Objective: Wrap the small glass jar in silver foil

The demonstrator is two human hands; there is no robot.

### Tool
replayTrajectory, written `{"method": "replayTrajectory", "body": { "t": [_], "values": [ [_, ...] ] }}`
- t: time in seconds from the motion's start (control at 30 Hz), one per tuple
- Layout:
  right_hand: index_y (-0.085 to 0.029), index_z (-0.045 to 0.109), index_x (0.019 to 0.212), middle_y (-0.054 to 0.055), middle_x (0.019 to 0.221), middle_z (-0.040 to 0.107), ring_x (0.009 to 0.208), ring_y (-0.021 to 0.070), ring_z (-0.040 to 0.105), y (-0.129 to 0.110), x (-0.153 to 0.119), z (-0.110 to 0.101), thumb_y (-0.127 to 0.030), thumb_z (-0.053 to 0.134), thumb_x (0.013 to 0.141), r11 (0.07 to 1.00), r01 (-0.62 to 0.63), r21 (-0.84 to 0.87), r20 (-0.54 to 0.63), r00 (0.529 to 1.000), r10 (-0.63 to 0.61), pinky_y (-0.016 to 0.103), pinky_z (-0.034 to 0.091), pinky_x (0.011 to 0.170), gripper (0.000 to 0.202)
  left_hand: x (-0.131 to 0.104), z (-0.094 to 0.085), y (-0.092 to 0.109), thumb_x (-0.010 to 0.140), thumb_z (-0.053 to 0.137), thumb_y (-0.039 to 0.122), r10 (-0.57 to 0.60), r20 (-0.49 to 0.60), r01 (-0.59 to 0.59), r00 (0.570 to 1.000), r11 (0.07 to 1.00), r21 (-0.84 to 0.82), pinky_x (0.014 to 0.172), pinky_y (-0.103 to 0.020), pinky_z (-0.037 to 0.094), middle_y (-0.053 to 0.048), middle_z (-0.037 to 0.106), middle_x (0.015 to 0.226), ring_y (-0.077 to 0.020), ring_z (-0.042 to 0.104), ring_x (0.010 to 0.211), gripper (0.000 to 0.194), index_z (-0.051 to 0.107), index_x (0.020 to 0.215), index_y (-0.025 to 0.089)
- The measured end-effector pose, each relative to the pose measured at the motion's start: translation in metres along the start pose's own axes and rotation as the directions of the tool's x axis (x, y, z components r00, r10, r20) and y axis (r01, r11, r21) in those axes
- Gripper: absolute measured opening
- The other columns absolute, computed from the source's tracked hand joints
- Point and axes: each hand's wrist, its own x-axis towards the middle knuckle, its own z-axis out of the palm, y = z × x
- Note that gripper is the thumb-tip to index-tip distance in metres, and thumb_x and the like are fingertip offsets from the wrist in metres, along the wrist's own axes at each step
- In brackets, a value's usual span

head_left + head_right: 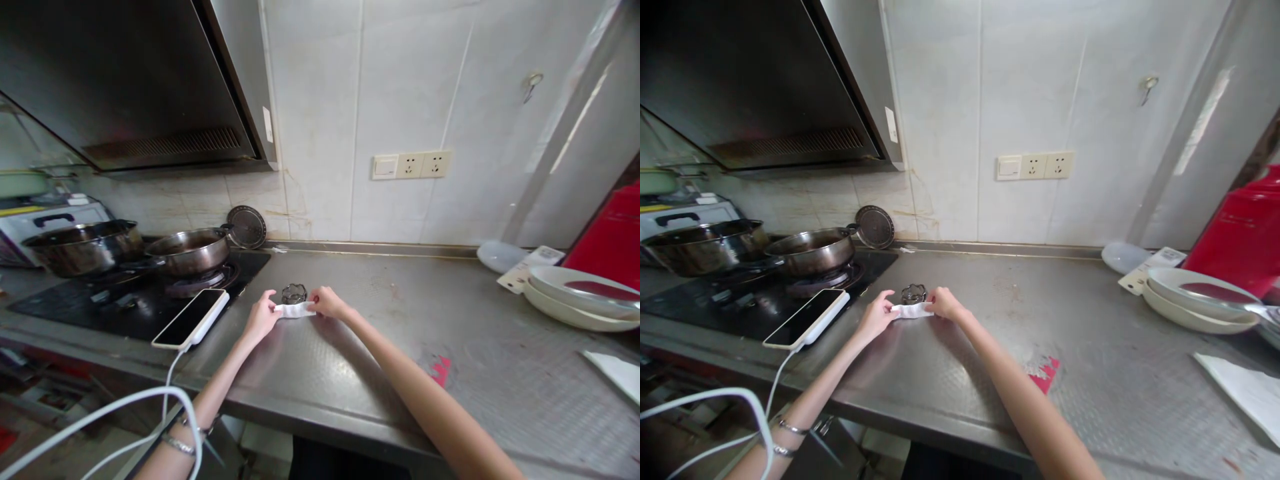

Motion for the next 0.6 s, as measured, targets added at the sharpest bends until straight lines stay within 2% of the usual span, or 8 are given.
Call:
{"method": "replayTrajectory", "body": {
  "t": [0.17, 0.23, 0.3, 0.4, 0.5, 0.6],
  "values": [
    [-0.014, 0.070, 0.074, 0.004, 0.071, 0.068, 0.069, 0.0140, 0.062, 0.000, 0.004, 0.002, -0.015, 0.065, 0.070, 0.999, -0.015, -0.032, -0.037, 0.999, 0.014, 0.019, 0.040, 0.058, 0.007, 0.005, -0.004, 0.000, 0.071, 0.059, 0.015, -0.022, 0.059, 0.019, 0.998, 0.999, 0.049, 0.073, -0.027, 0.047, -0.005, 0.069, 0.080, -0.0185, 0.065, 0.075, 0.052, 0.049, 0.122, 0.011],
    [-0.014, 0.069, 0.074, 0.004, 0.071, 0.068, 0.067, 0.0139, 0.062, -0.001, 0.004, 0.003, -0.014, 0.063, 0.071, 0.999, -0.023, -0.029, -0.046, 0.999, 0.022, 0.019, 0.040, 0.057, 0.007, 0.005, -0.004, 0.001, 0.069, 0.061, 0.018, -0.018, 0.074, 0.010, 0.997, 0.994, 0.105, 0.079, -0.028, 0.046, -0.008, 0.069, 0.090, -0.0215, 0.065, 0.087, 0.057, 0.048, 0.124, 0.011],
    [-0.014, 0.068, 0.075, 0.003, 0.067, 0.066, 0.060, 0.0122, 0.061, -0.002, 0.003, 0.004, -0.014, 0.061, 0.072, 0.999, -0.030, -0.015, -0.040, 0.999, 0.029, 0.018, 0.040, 0.052, 0.007, 0.003, -0.002, 0.004, 0.064, 0.070, 0.029, -0.024, 0.070, 0.010, 0.997, 0.981, 0.193, 0.088, -0.033, 0.044, -0.016, 0.063, 0.110, -0.0290, 0.059, 0.106, 0.073, 0.043, 0.129, 0.009],
    [-0.013, 0.066, 0.075, 0.001, 0.062, 0.063, 0.046, 0.0088, 0.056, -0.001, 0.002, 0.005, -0.015, 0.059, 0.074, 0.999, -0.034, 0.013, -0.016, 0.999, 0.034, 0.016, 0.038, 0.045, 0.007, 0.000, 0.005, 0.009, 0.051, 0.078, 0.047, -0.057, 0.062, 0.038, 0.996, 0.960, 0.279, 0.099, -0.042, 0.036, -0.025, 0.045, 0.134, -0.0408, 0.040, 0.126, 0.105, 0.033, 0.136, 0.006],
    [-0.013, 0.064, 0.076, 0.001, 0.063, 0.063, 0.043, 0.0074, 0.055, 0.001, 0.003, 0.005, -0.014, 0.059, 0.074, 0.999, -0.029, 0.037, -0.006, 1.000, 0.029, 0.015, 0.038, 0.041, 0.005, 0.002, 0.009, 0.013, 0.053, 0.075, 0.052, -0.081, 0.103, 0.056, 0.991, 0.972, 0.230, 0.102, -0.045, 0.031, -0.027, 0.037, 0.141, -0.0422, 0.033, 0.131, 0.110, 0.026, 0.139, 0.005],
    [-0.013, 0.063, 0.084, 0.002, 0.074, 0.066, 0.045, 0.0073, 0.056, 0.004, 0.005, 0.004, -0.012, 0.061, 0.071, 0.998, -0.013, 0.060, 0.007, 1.000, 0.012, 0.014, 0.039, 0.039, 0.013, 0.011, 0.010, 0.010, 0.055, 0.075, 0.050, -0.107, 0.135, 0.087, 0.985, 0.985, 0.148, 0.103, -0.044, 0.032, -0.028, 0.040, 0.138, -0.0397, 0.036, 0.131, 0.109, 0.025, 0.139, 0.004]
  ]
}}
